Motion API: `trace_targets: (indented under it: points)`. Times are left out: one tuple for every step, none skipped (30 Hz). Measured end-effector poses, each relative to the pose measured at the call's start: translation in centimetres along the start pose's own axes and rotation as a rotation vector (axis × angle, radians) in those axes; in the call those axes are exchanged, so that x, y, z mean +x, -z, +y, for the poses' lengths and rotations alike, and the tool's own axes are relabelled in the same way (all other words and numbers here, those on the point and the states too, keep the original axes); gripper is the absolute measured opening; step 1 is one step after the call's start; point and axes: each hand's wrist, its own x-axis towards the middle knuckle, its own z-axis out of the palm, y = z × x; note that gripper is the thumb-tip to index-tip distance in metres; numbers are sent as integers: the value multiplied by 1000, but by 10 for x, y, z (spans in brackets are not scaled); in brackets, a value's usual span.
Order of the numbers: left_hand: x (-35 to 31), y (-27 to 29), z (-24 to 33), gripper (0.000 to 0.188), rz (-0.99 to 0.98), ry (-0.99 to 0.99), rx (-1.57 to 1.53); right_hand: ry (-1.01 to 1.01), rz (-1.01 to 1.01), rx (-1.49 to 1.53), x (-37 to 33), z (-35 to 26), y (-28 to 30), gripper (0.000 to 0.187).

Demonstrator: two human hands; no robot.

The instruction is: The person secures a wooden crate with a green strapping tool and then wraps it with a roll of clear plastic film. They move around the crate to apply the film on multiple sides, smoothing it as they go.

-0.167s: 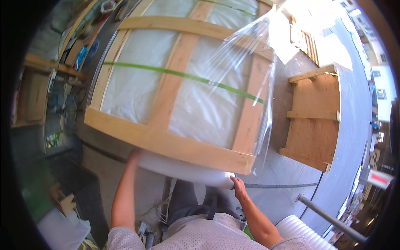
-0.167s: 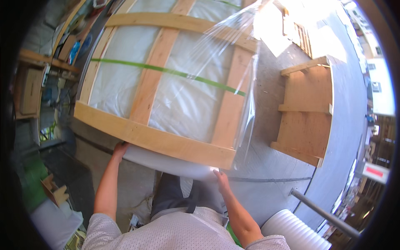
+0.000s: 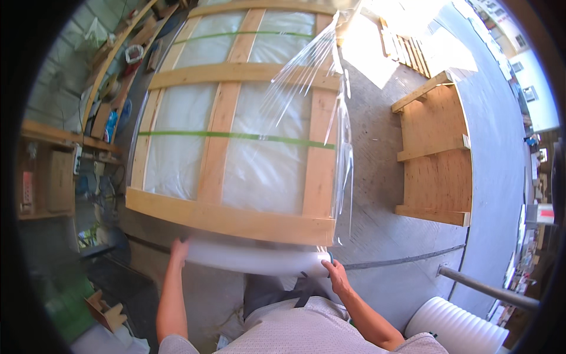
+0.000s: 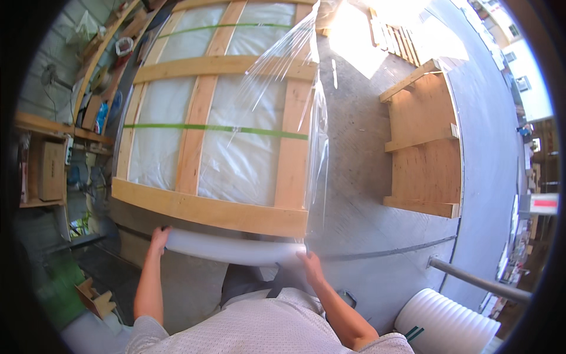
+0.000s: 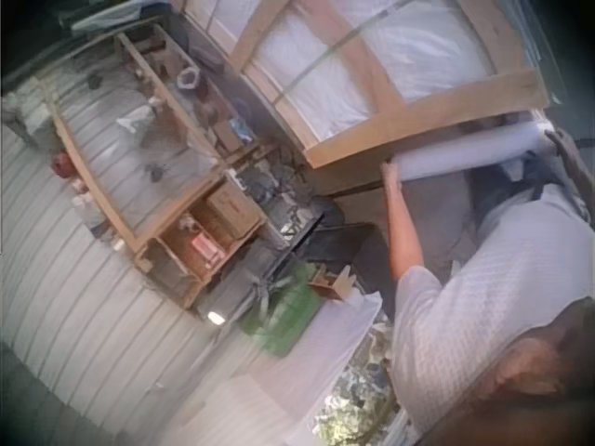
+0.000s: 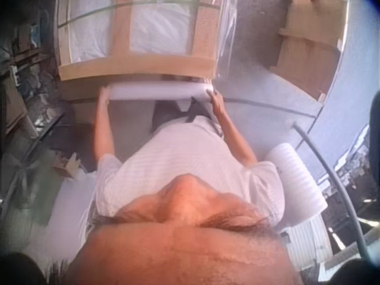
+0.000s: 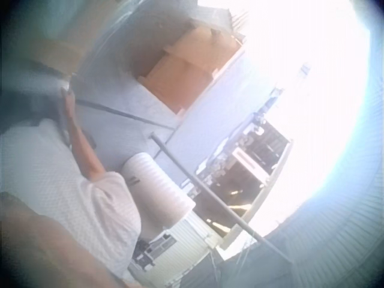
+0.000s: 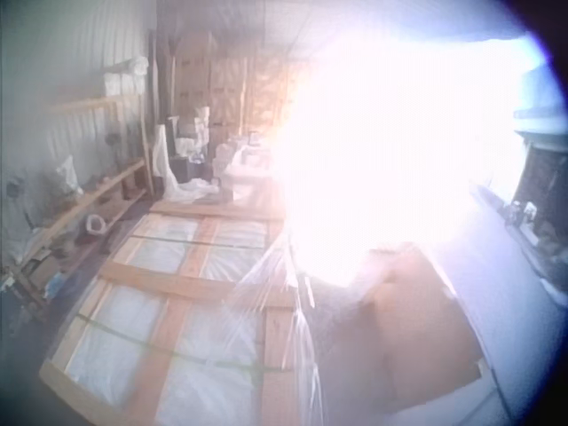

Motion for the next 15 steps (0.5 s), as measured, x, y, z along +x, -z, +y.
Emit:
trace_targets:
  points:
    - [-7, 10, 17, 60, 61, 19, 42, 27, -3, 29, -14, -10, 3, 40]
    - [-17, 21, 35, 58, 63, -60, 49, 34, 8, 36, -28, -20, 7, 40]
    - [-34, 31, 50, 56, 63, -87, 83, 57, 6, 34, -35, -32, 9, 40]
    - [-52, 40, 66, 54, 67, -108, 111, 105, 64, -33, -40, -44, 7, 40]
    - [-67, 48, 85, 53, 67, -131, 136, 156, 44, 0, -45, -57, 9, 39]
    - [-80, 55, 102, 51, 68, -148, 156, 156, 61, -13, -54, -69, 12, 38]
    - [-90, 60, 119, 50, 78, -172, 176, 129, 100, -62, -62, -81, 16, 38]
    - [-97, 65, 133, 46, 96, -173, 213, 108, 107, -43, -69, -94, 19, 36]
    - [-98, 70, 144, 45, 62, -153, 209, 142, 110, -8, -75, -108, 20, 37]
    - [-95, 75, 153, 44, 36, -146, 206, 148, 126, 9, -80, -122, 21, 37]
    - [-86, 80, 160, 43, 11, -161, 190, 151, 146, 26, -83, -135, 20, 37]
    - [-74, 78, 165, 43, 42, -213, 117, 171, 180, -29, -84, -148, 20, 38]
    - [-59, 78, 171, 43, 3, -237, -2, 155, 193, -6, -83, -161, 18, 38]
    - [-43, 78, 174, 43, -37, -233, -114, 136, 208, 7, -82, -171, 15, 38]
    - [-28, 74, 176, 43, -74, -211, -238, 111, 223, 8, -78, -181, 14, 38]
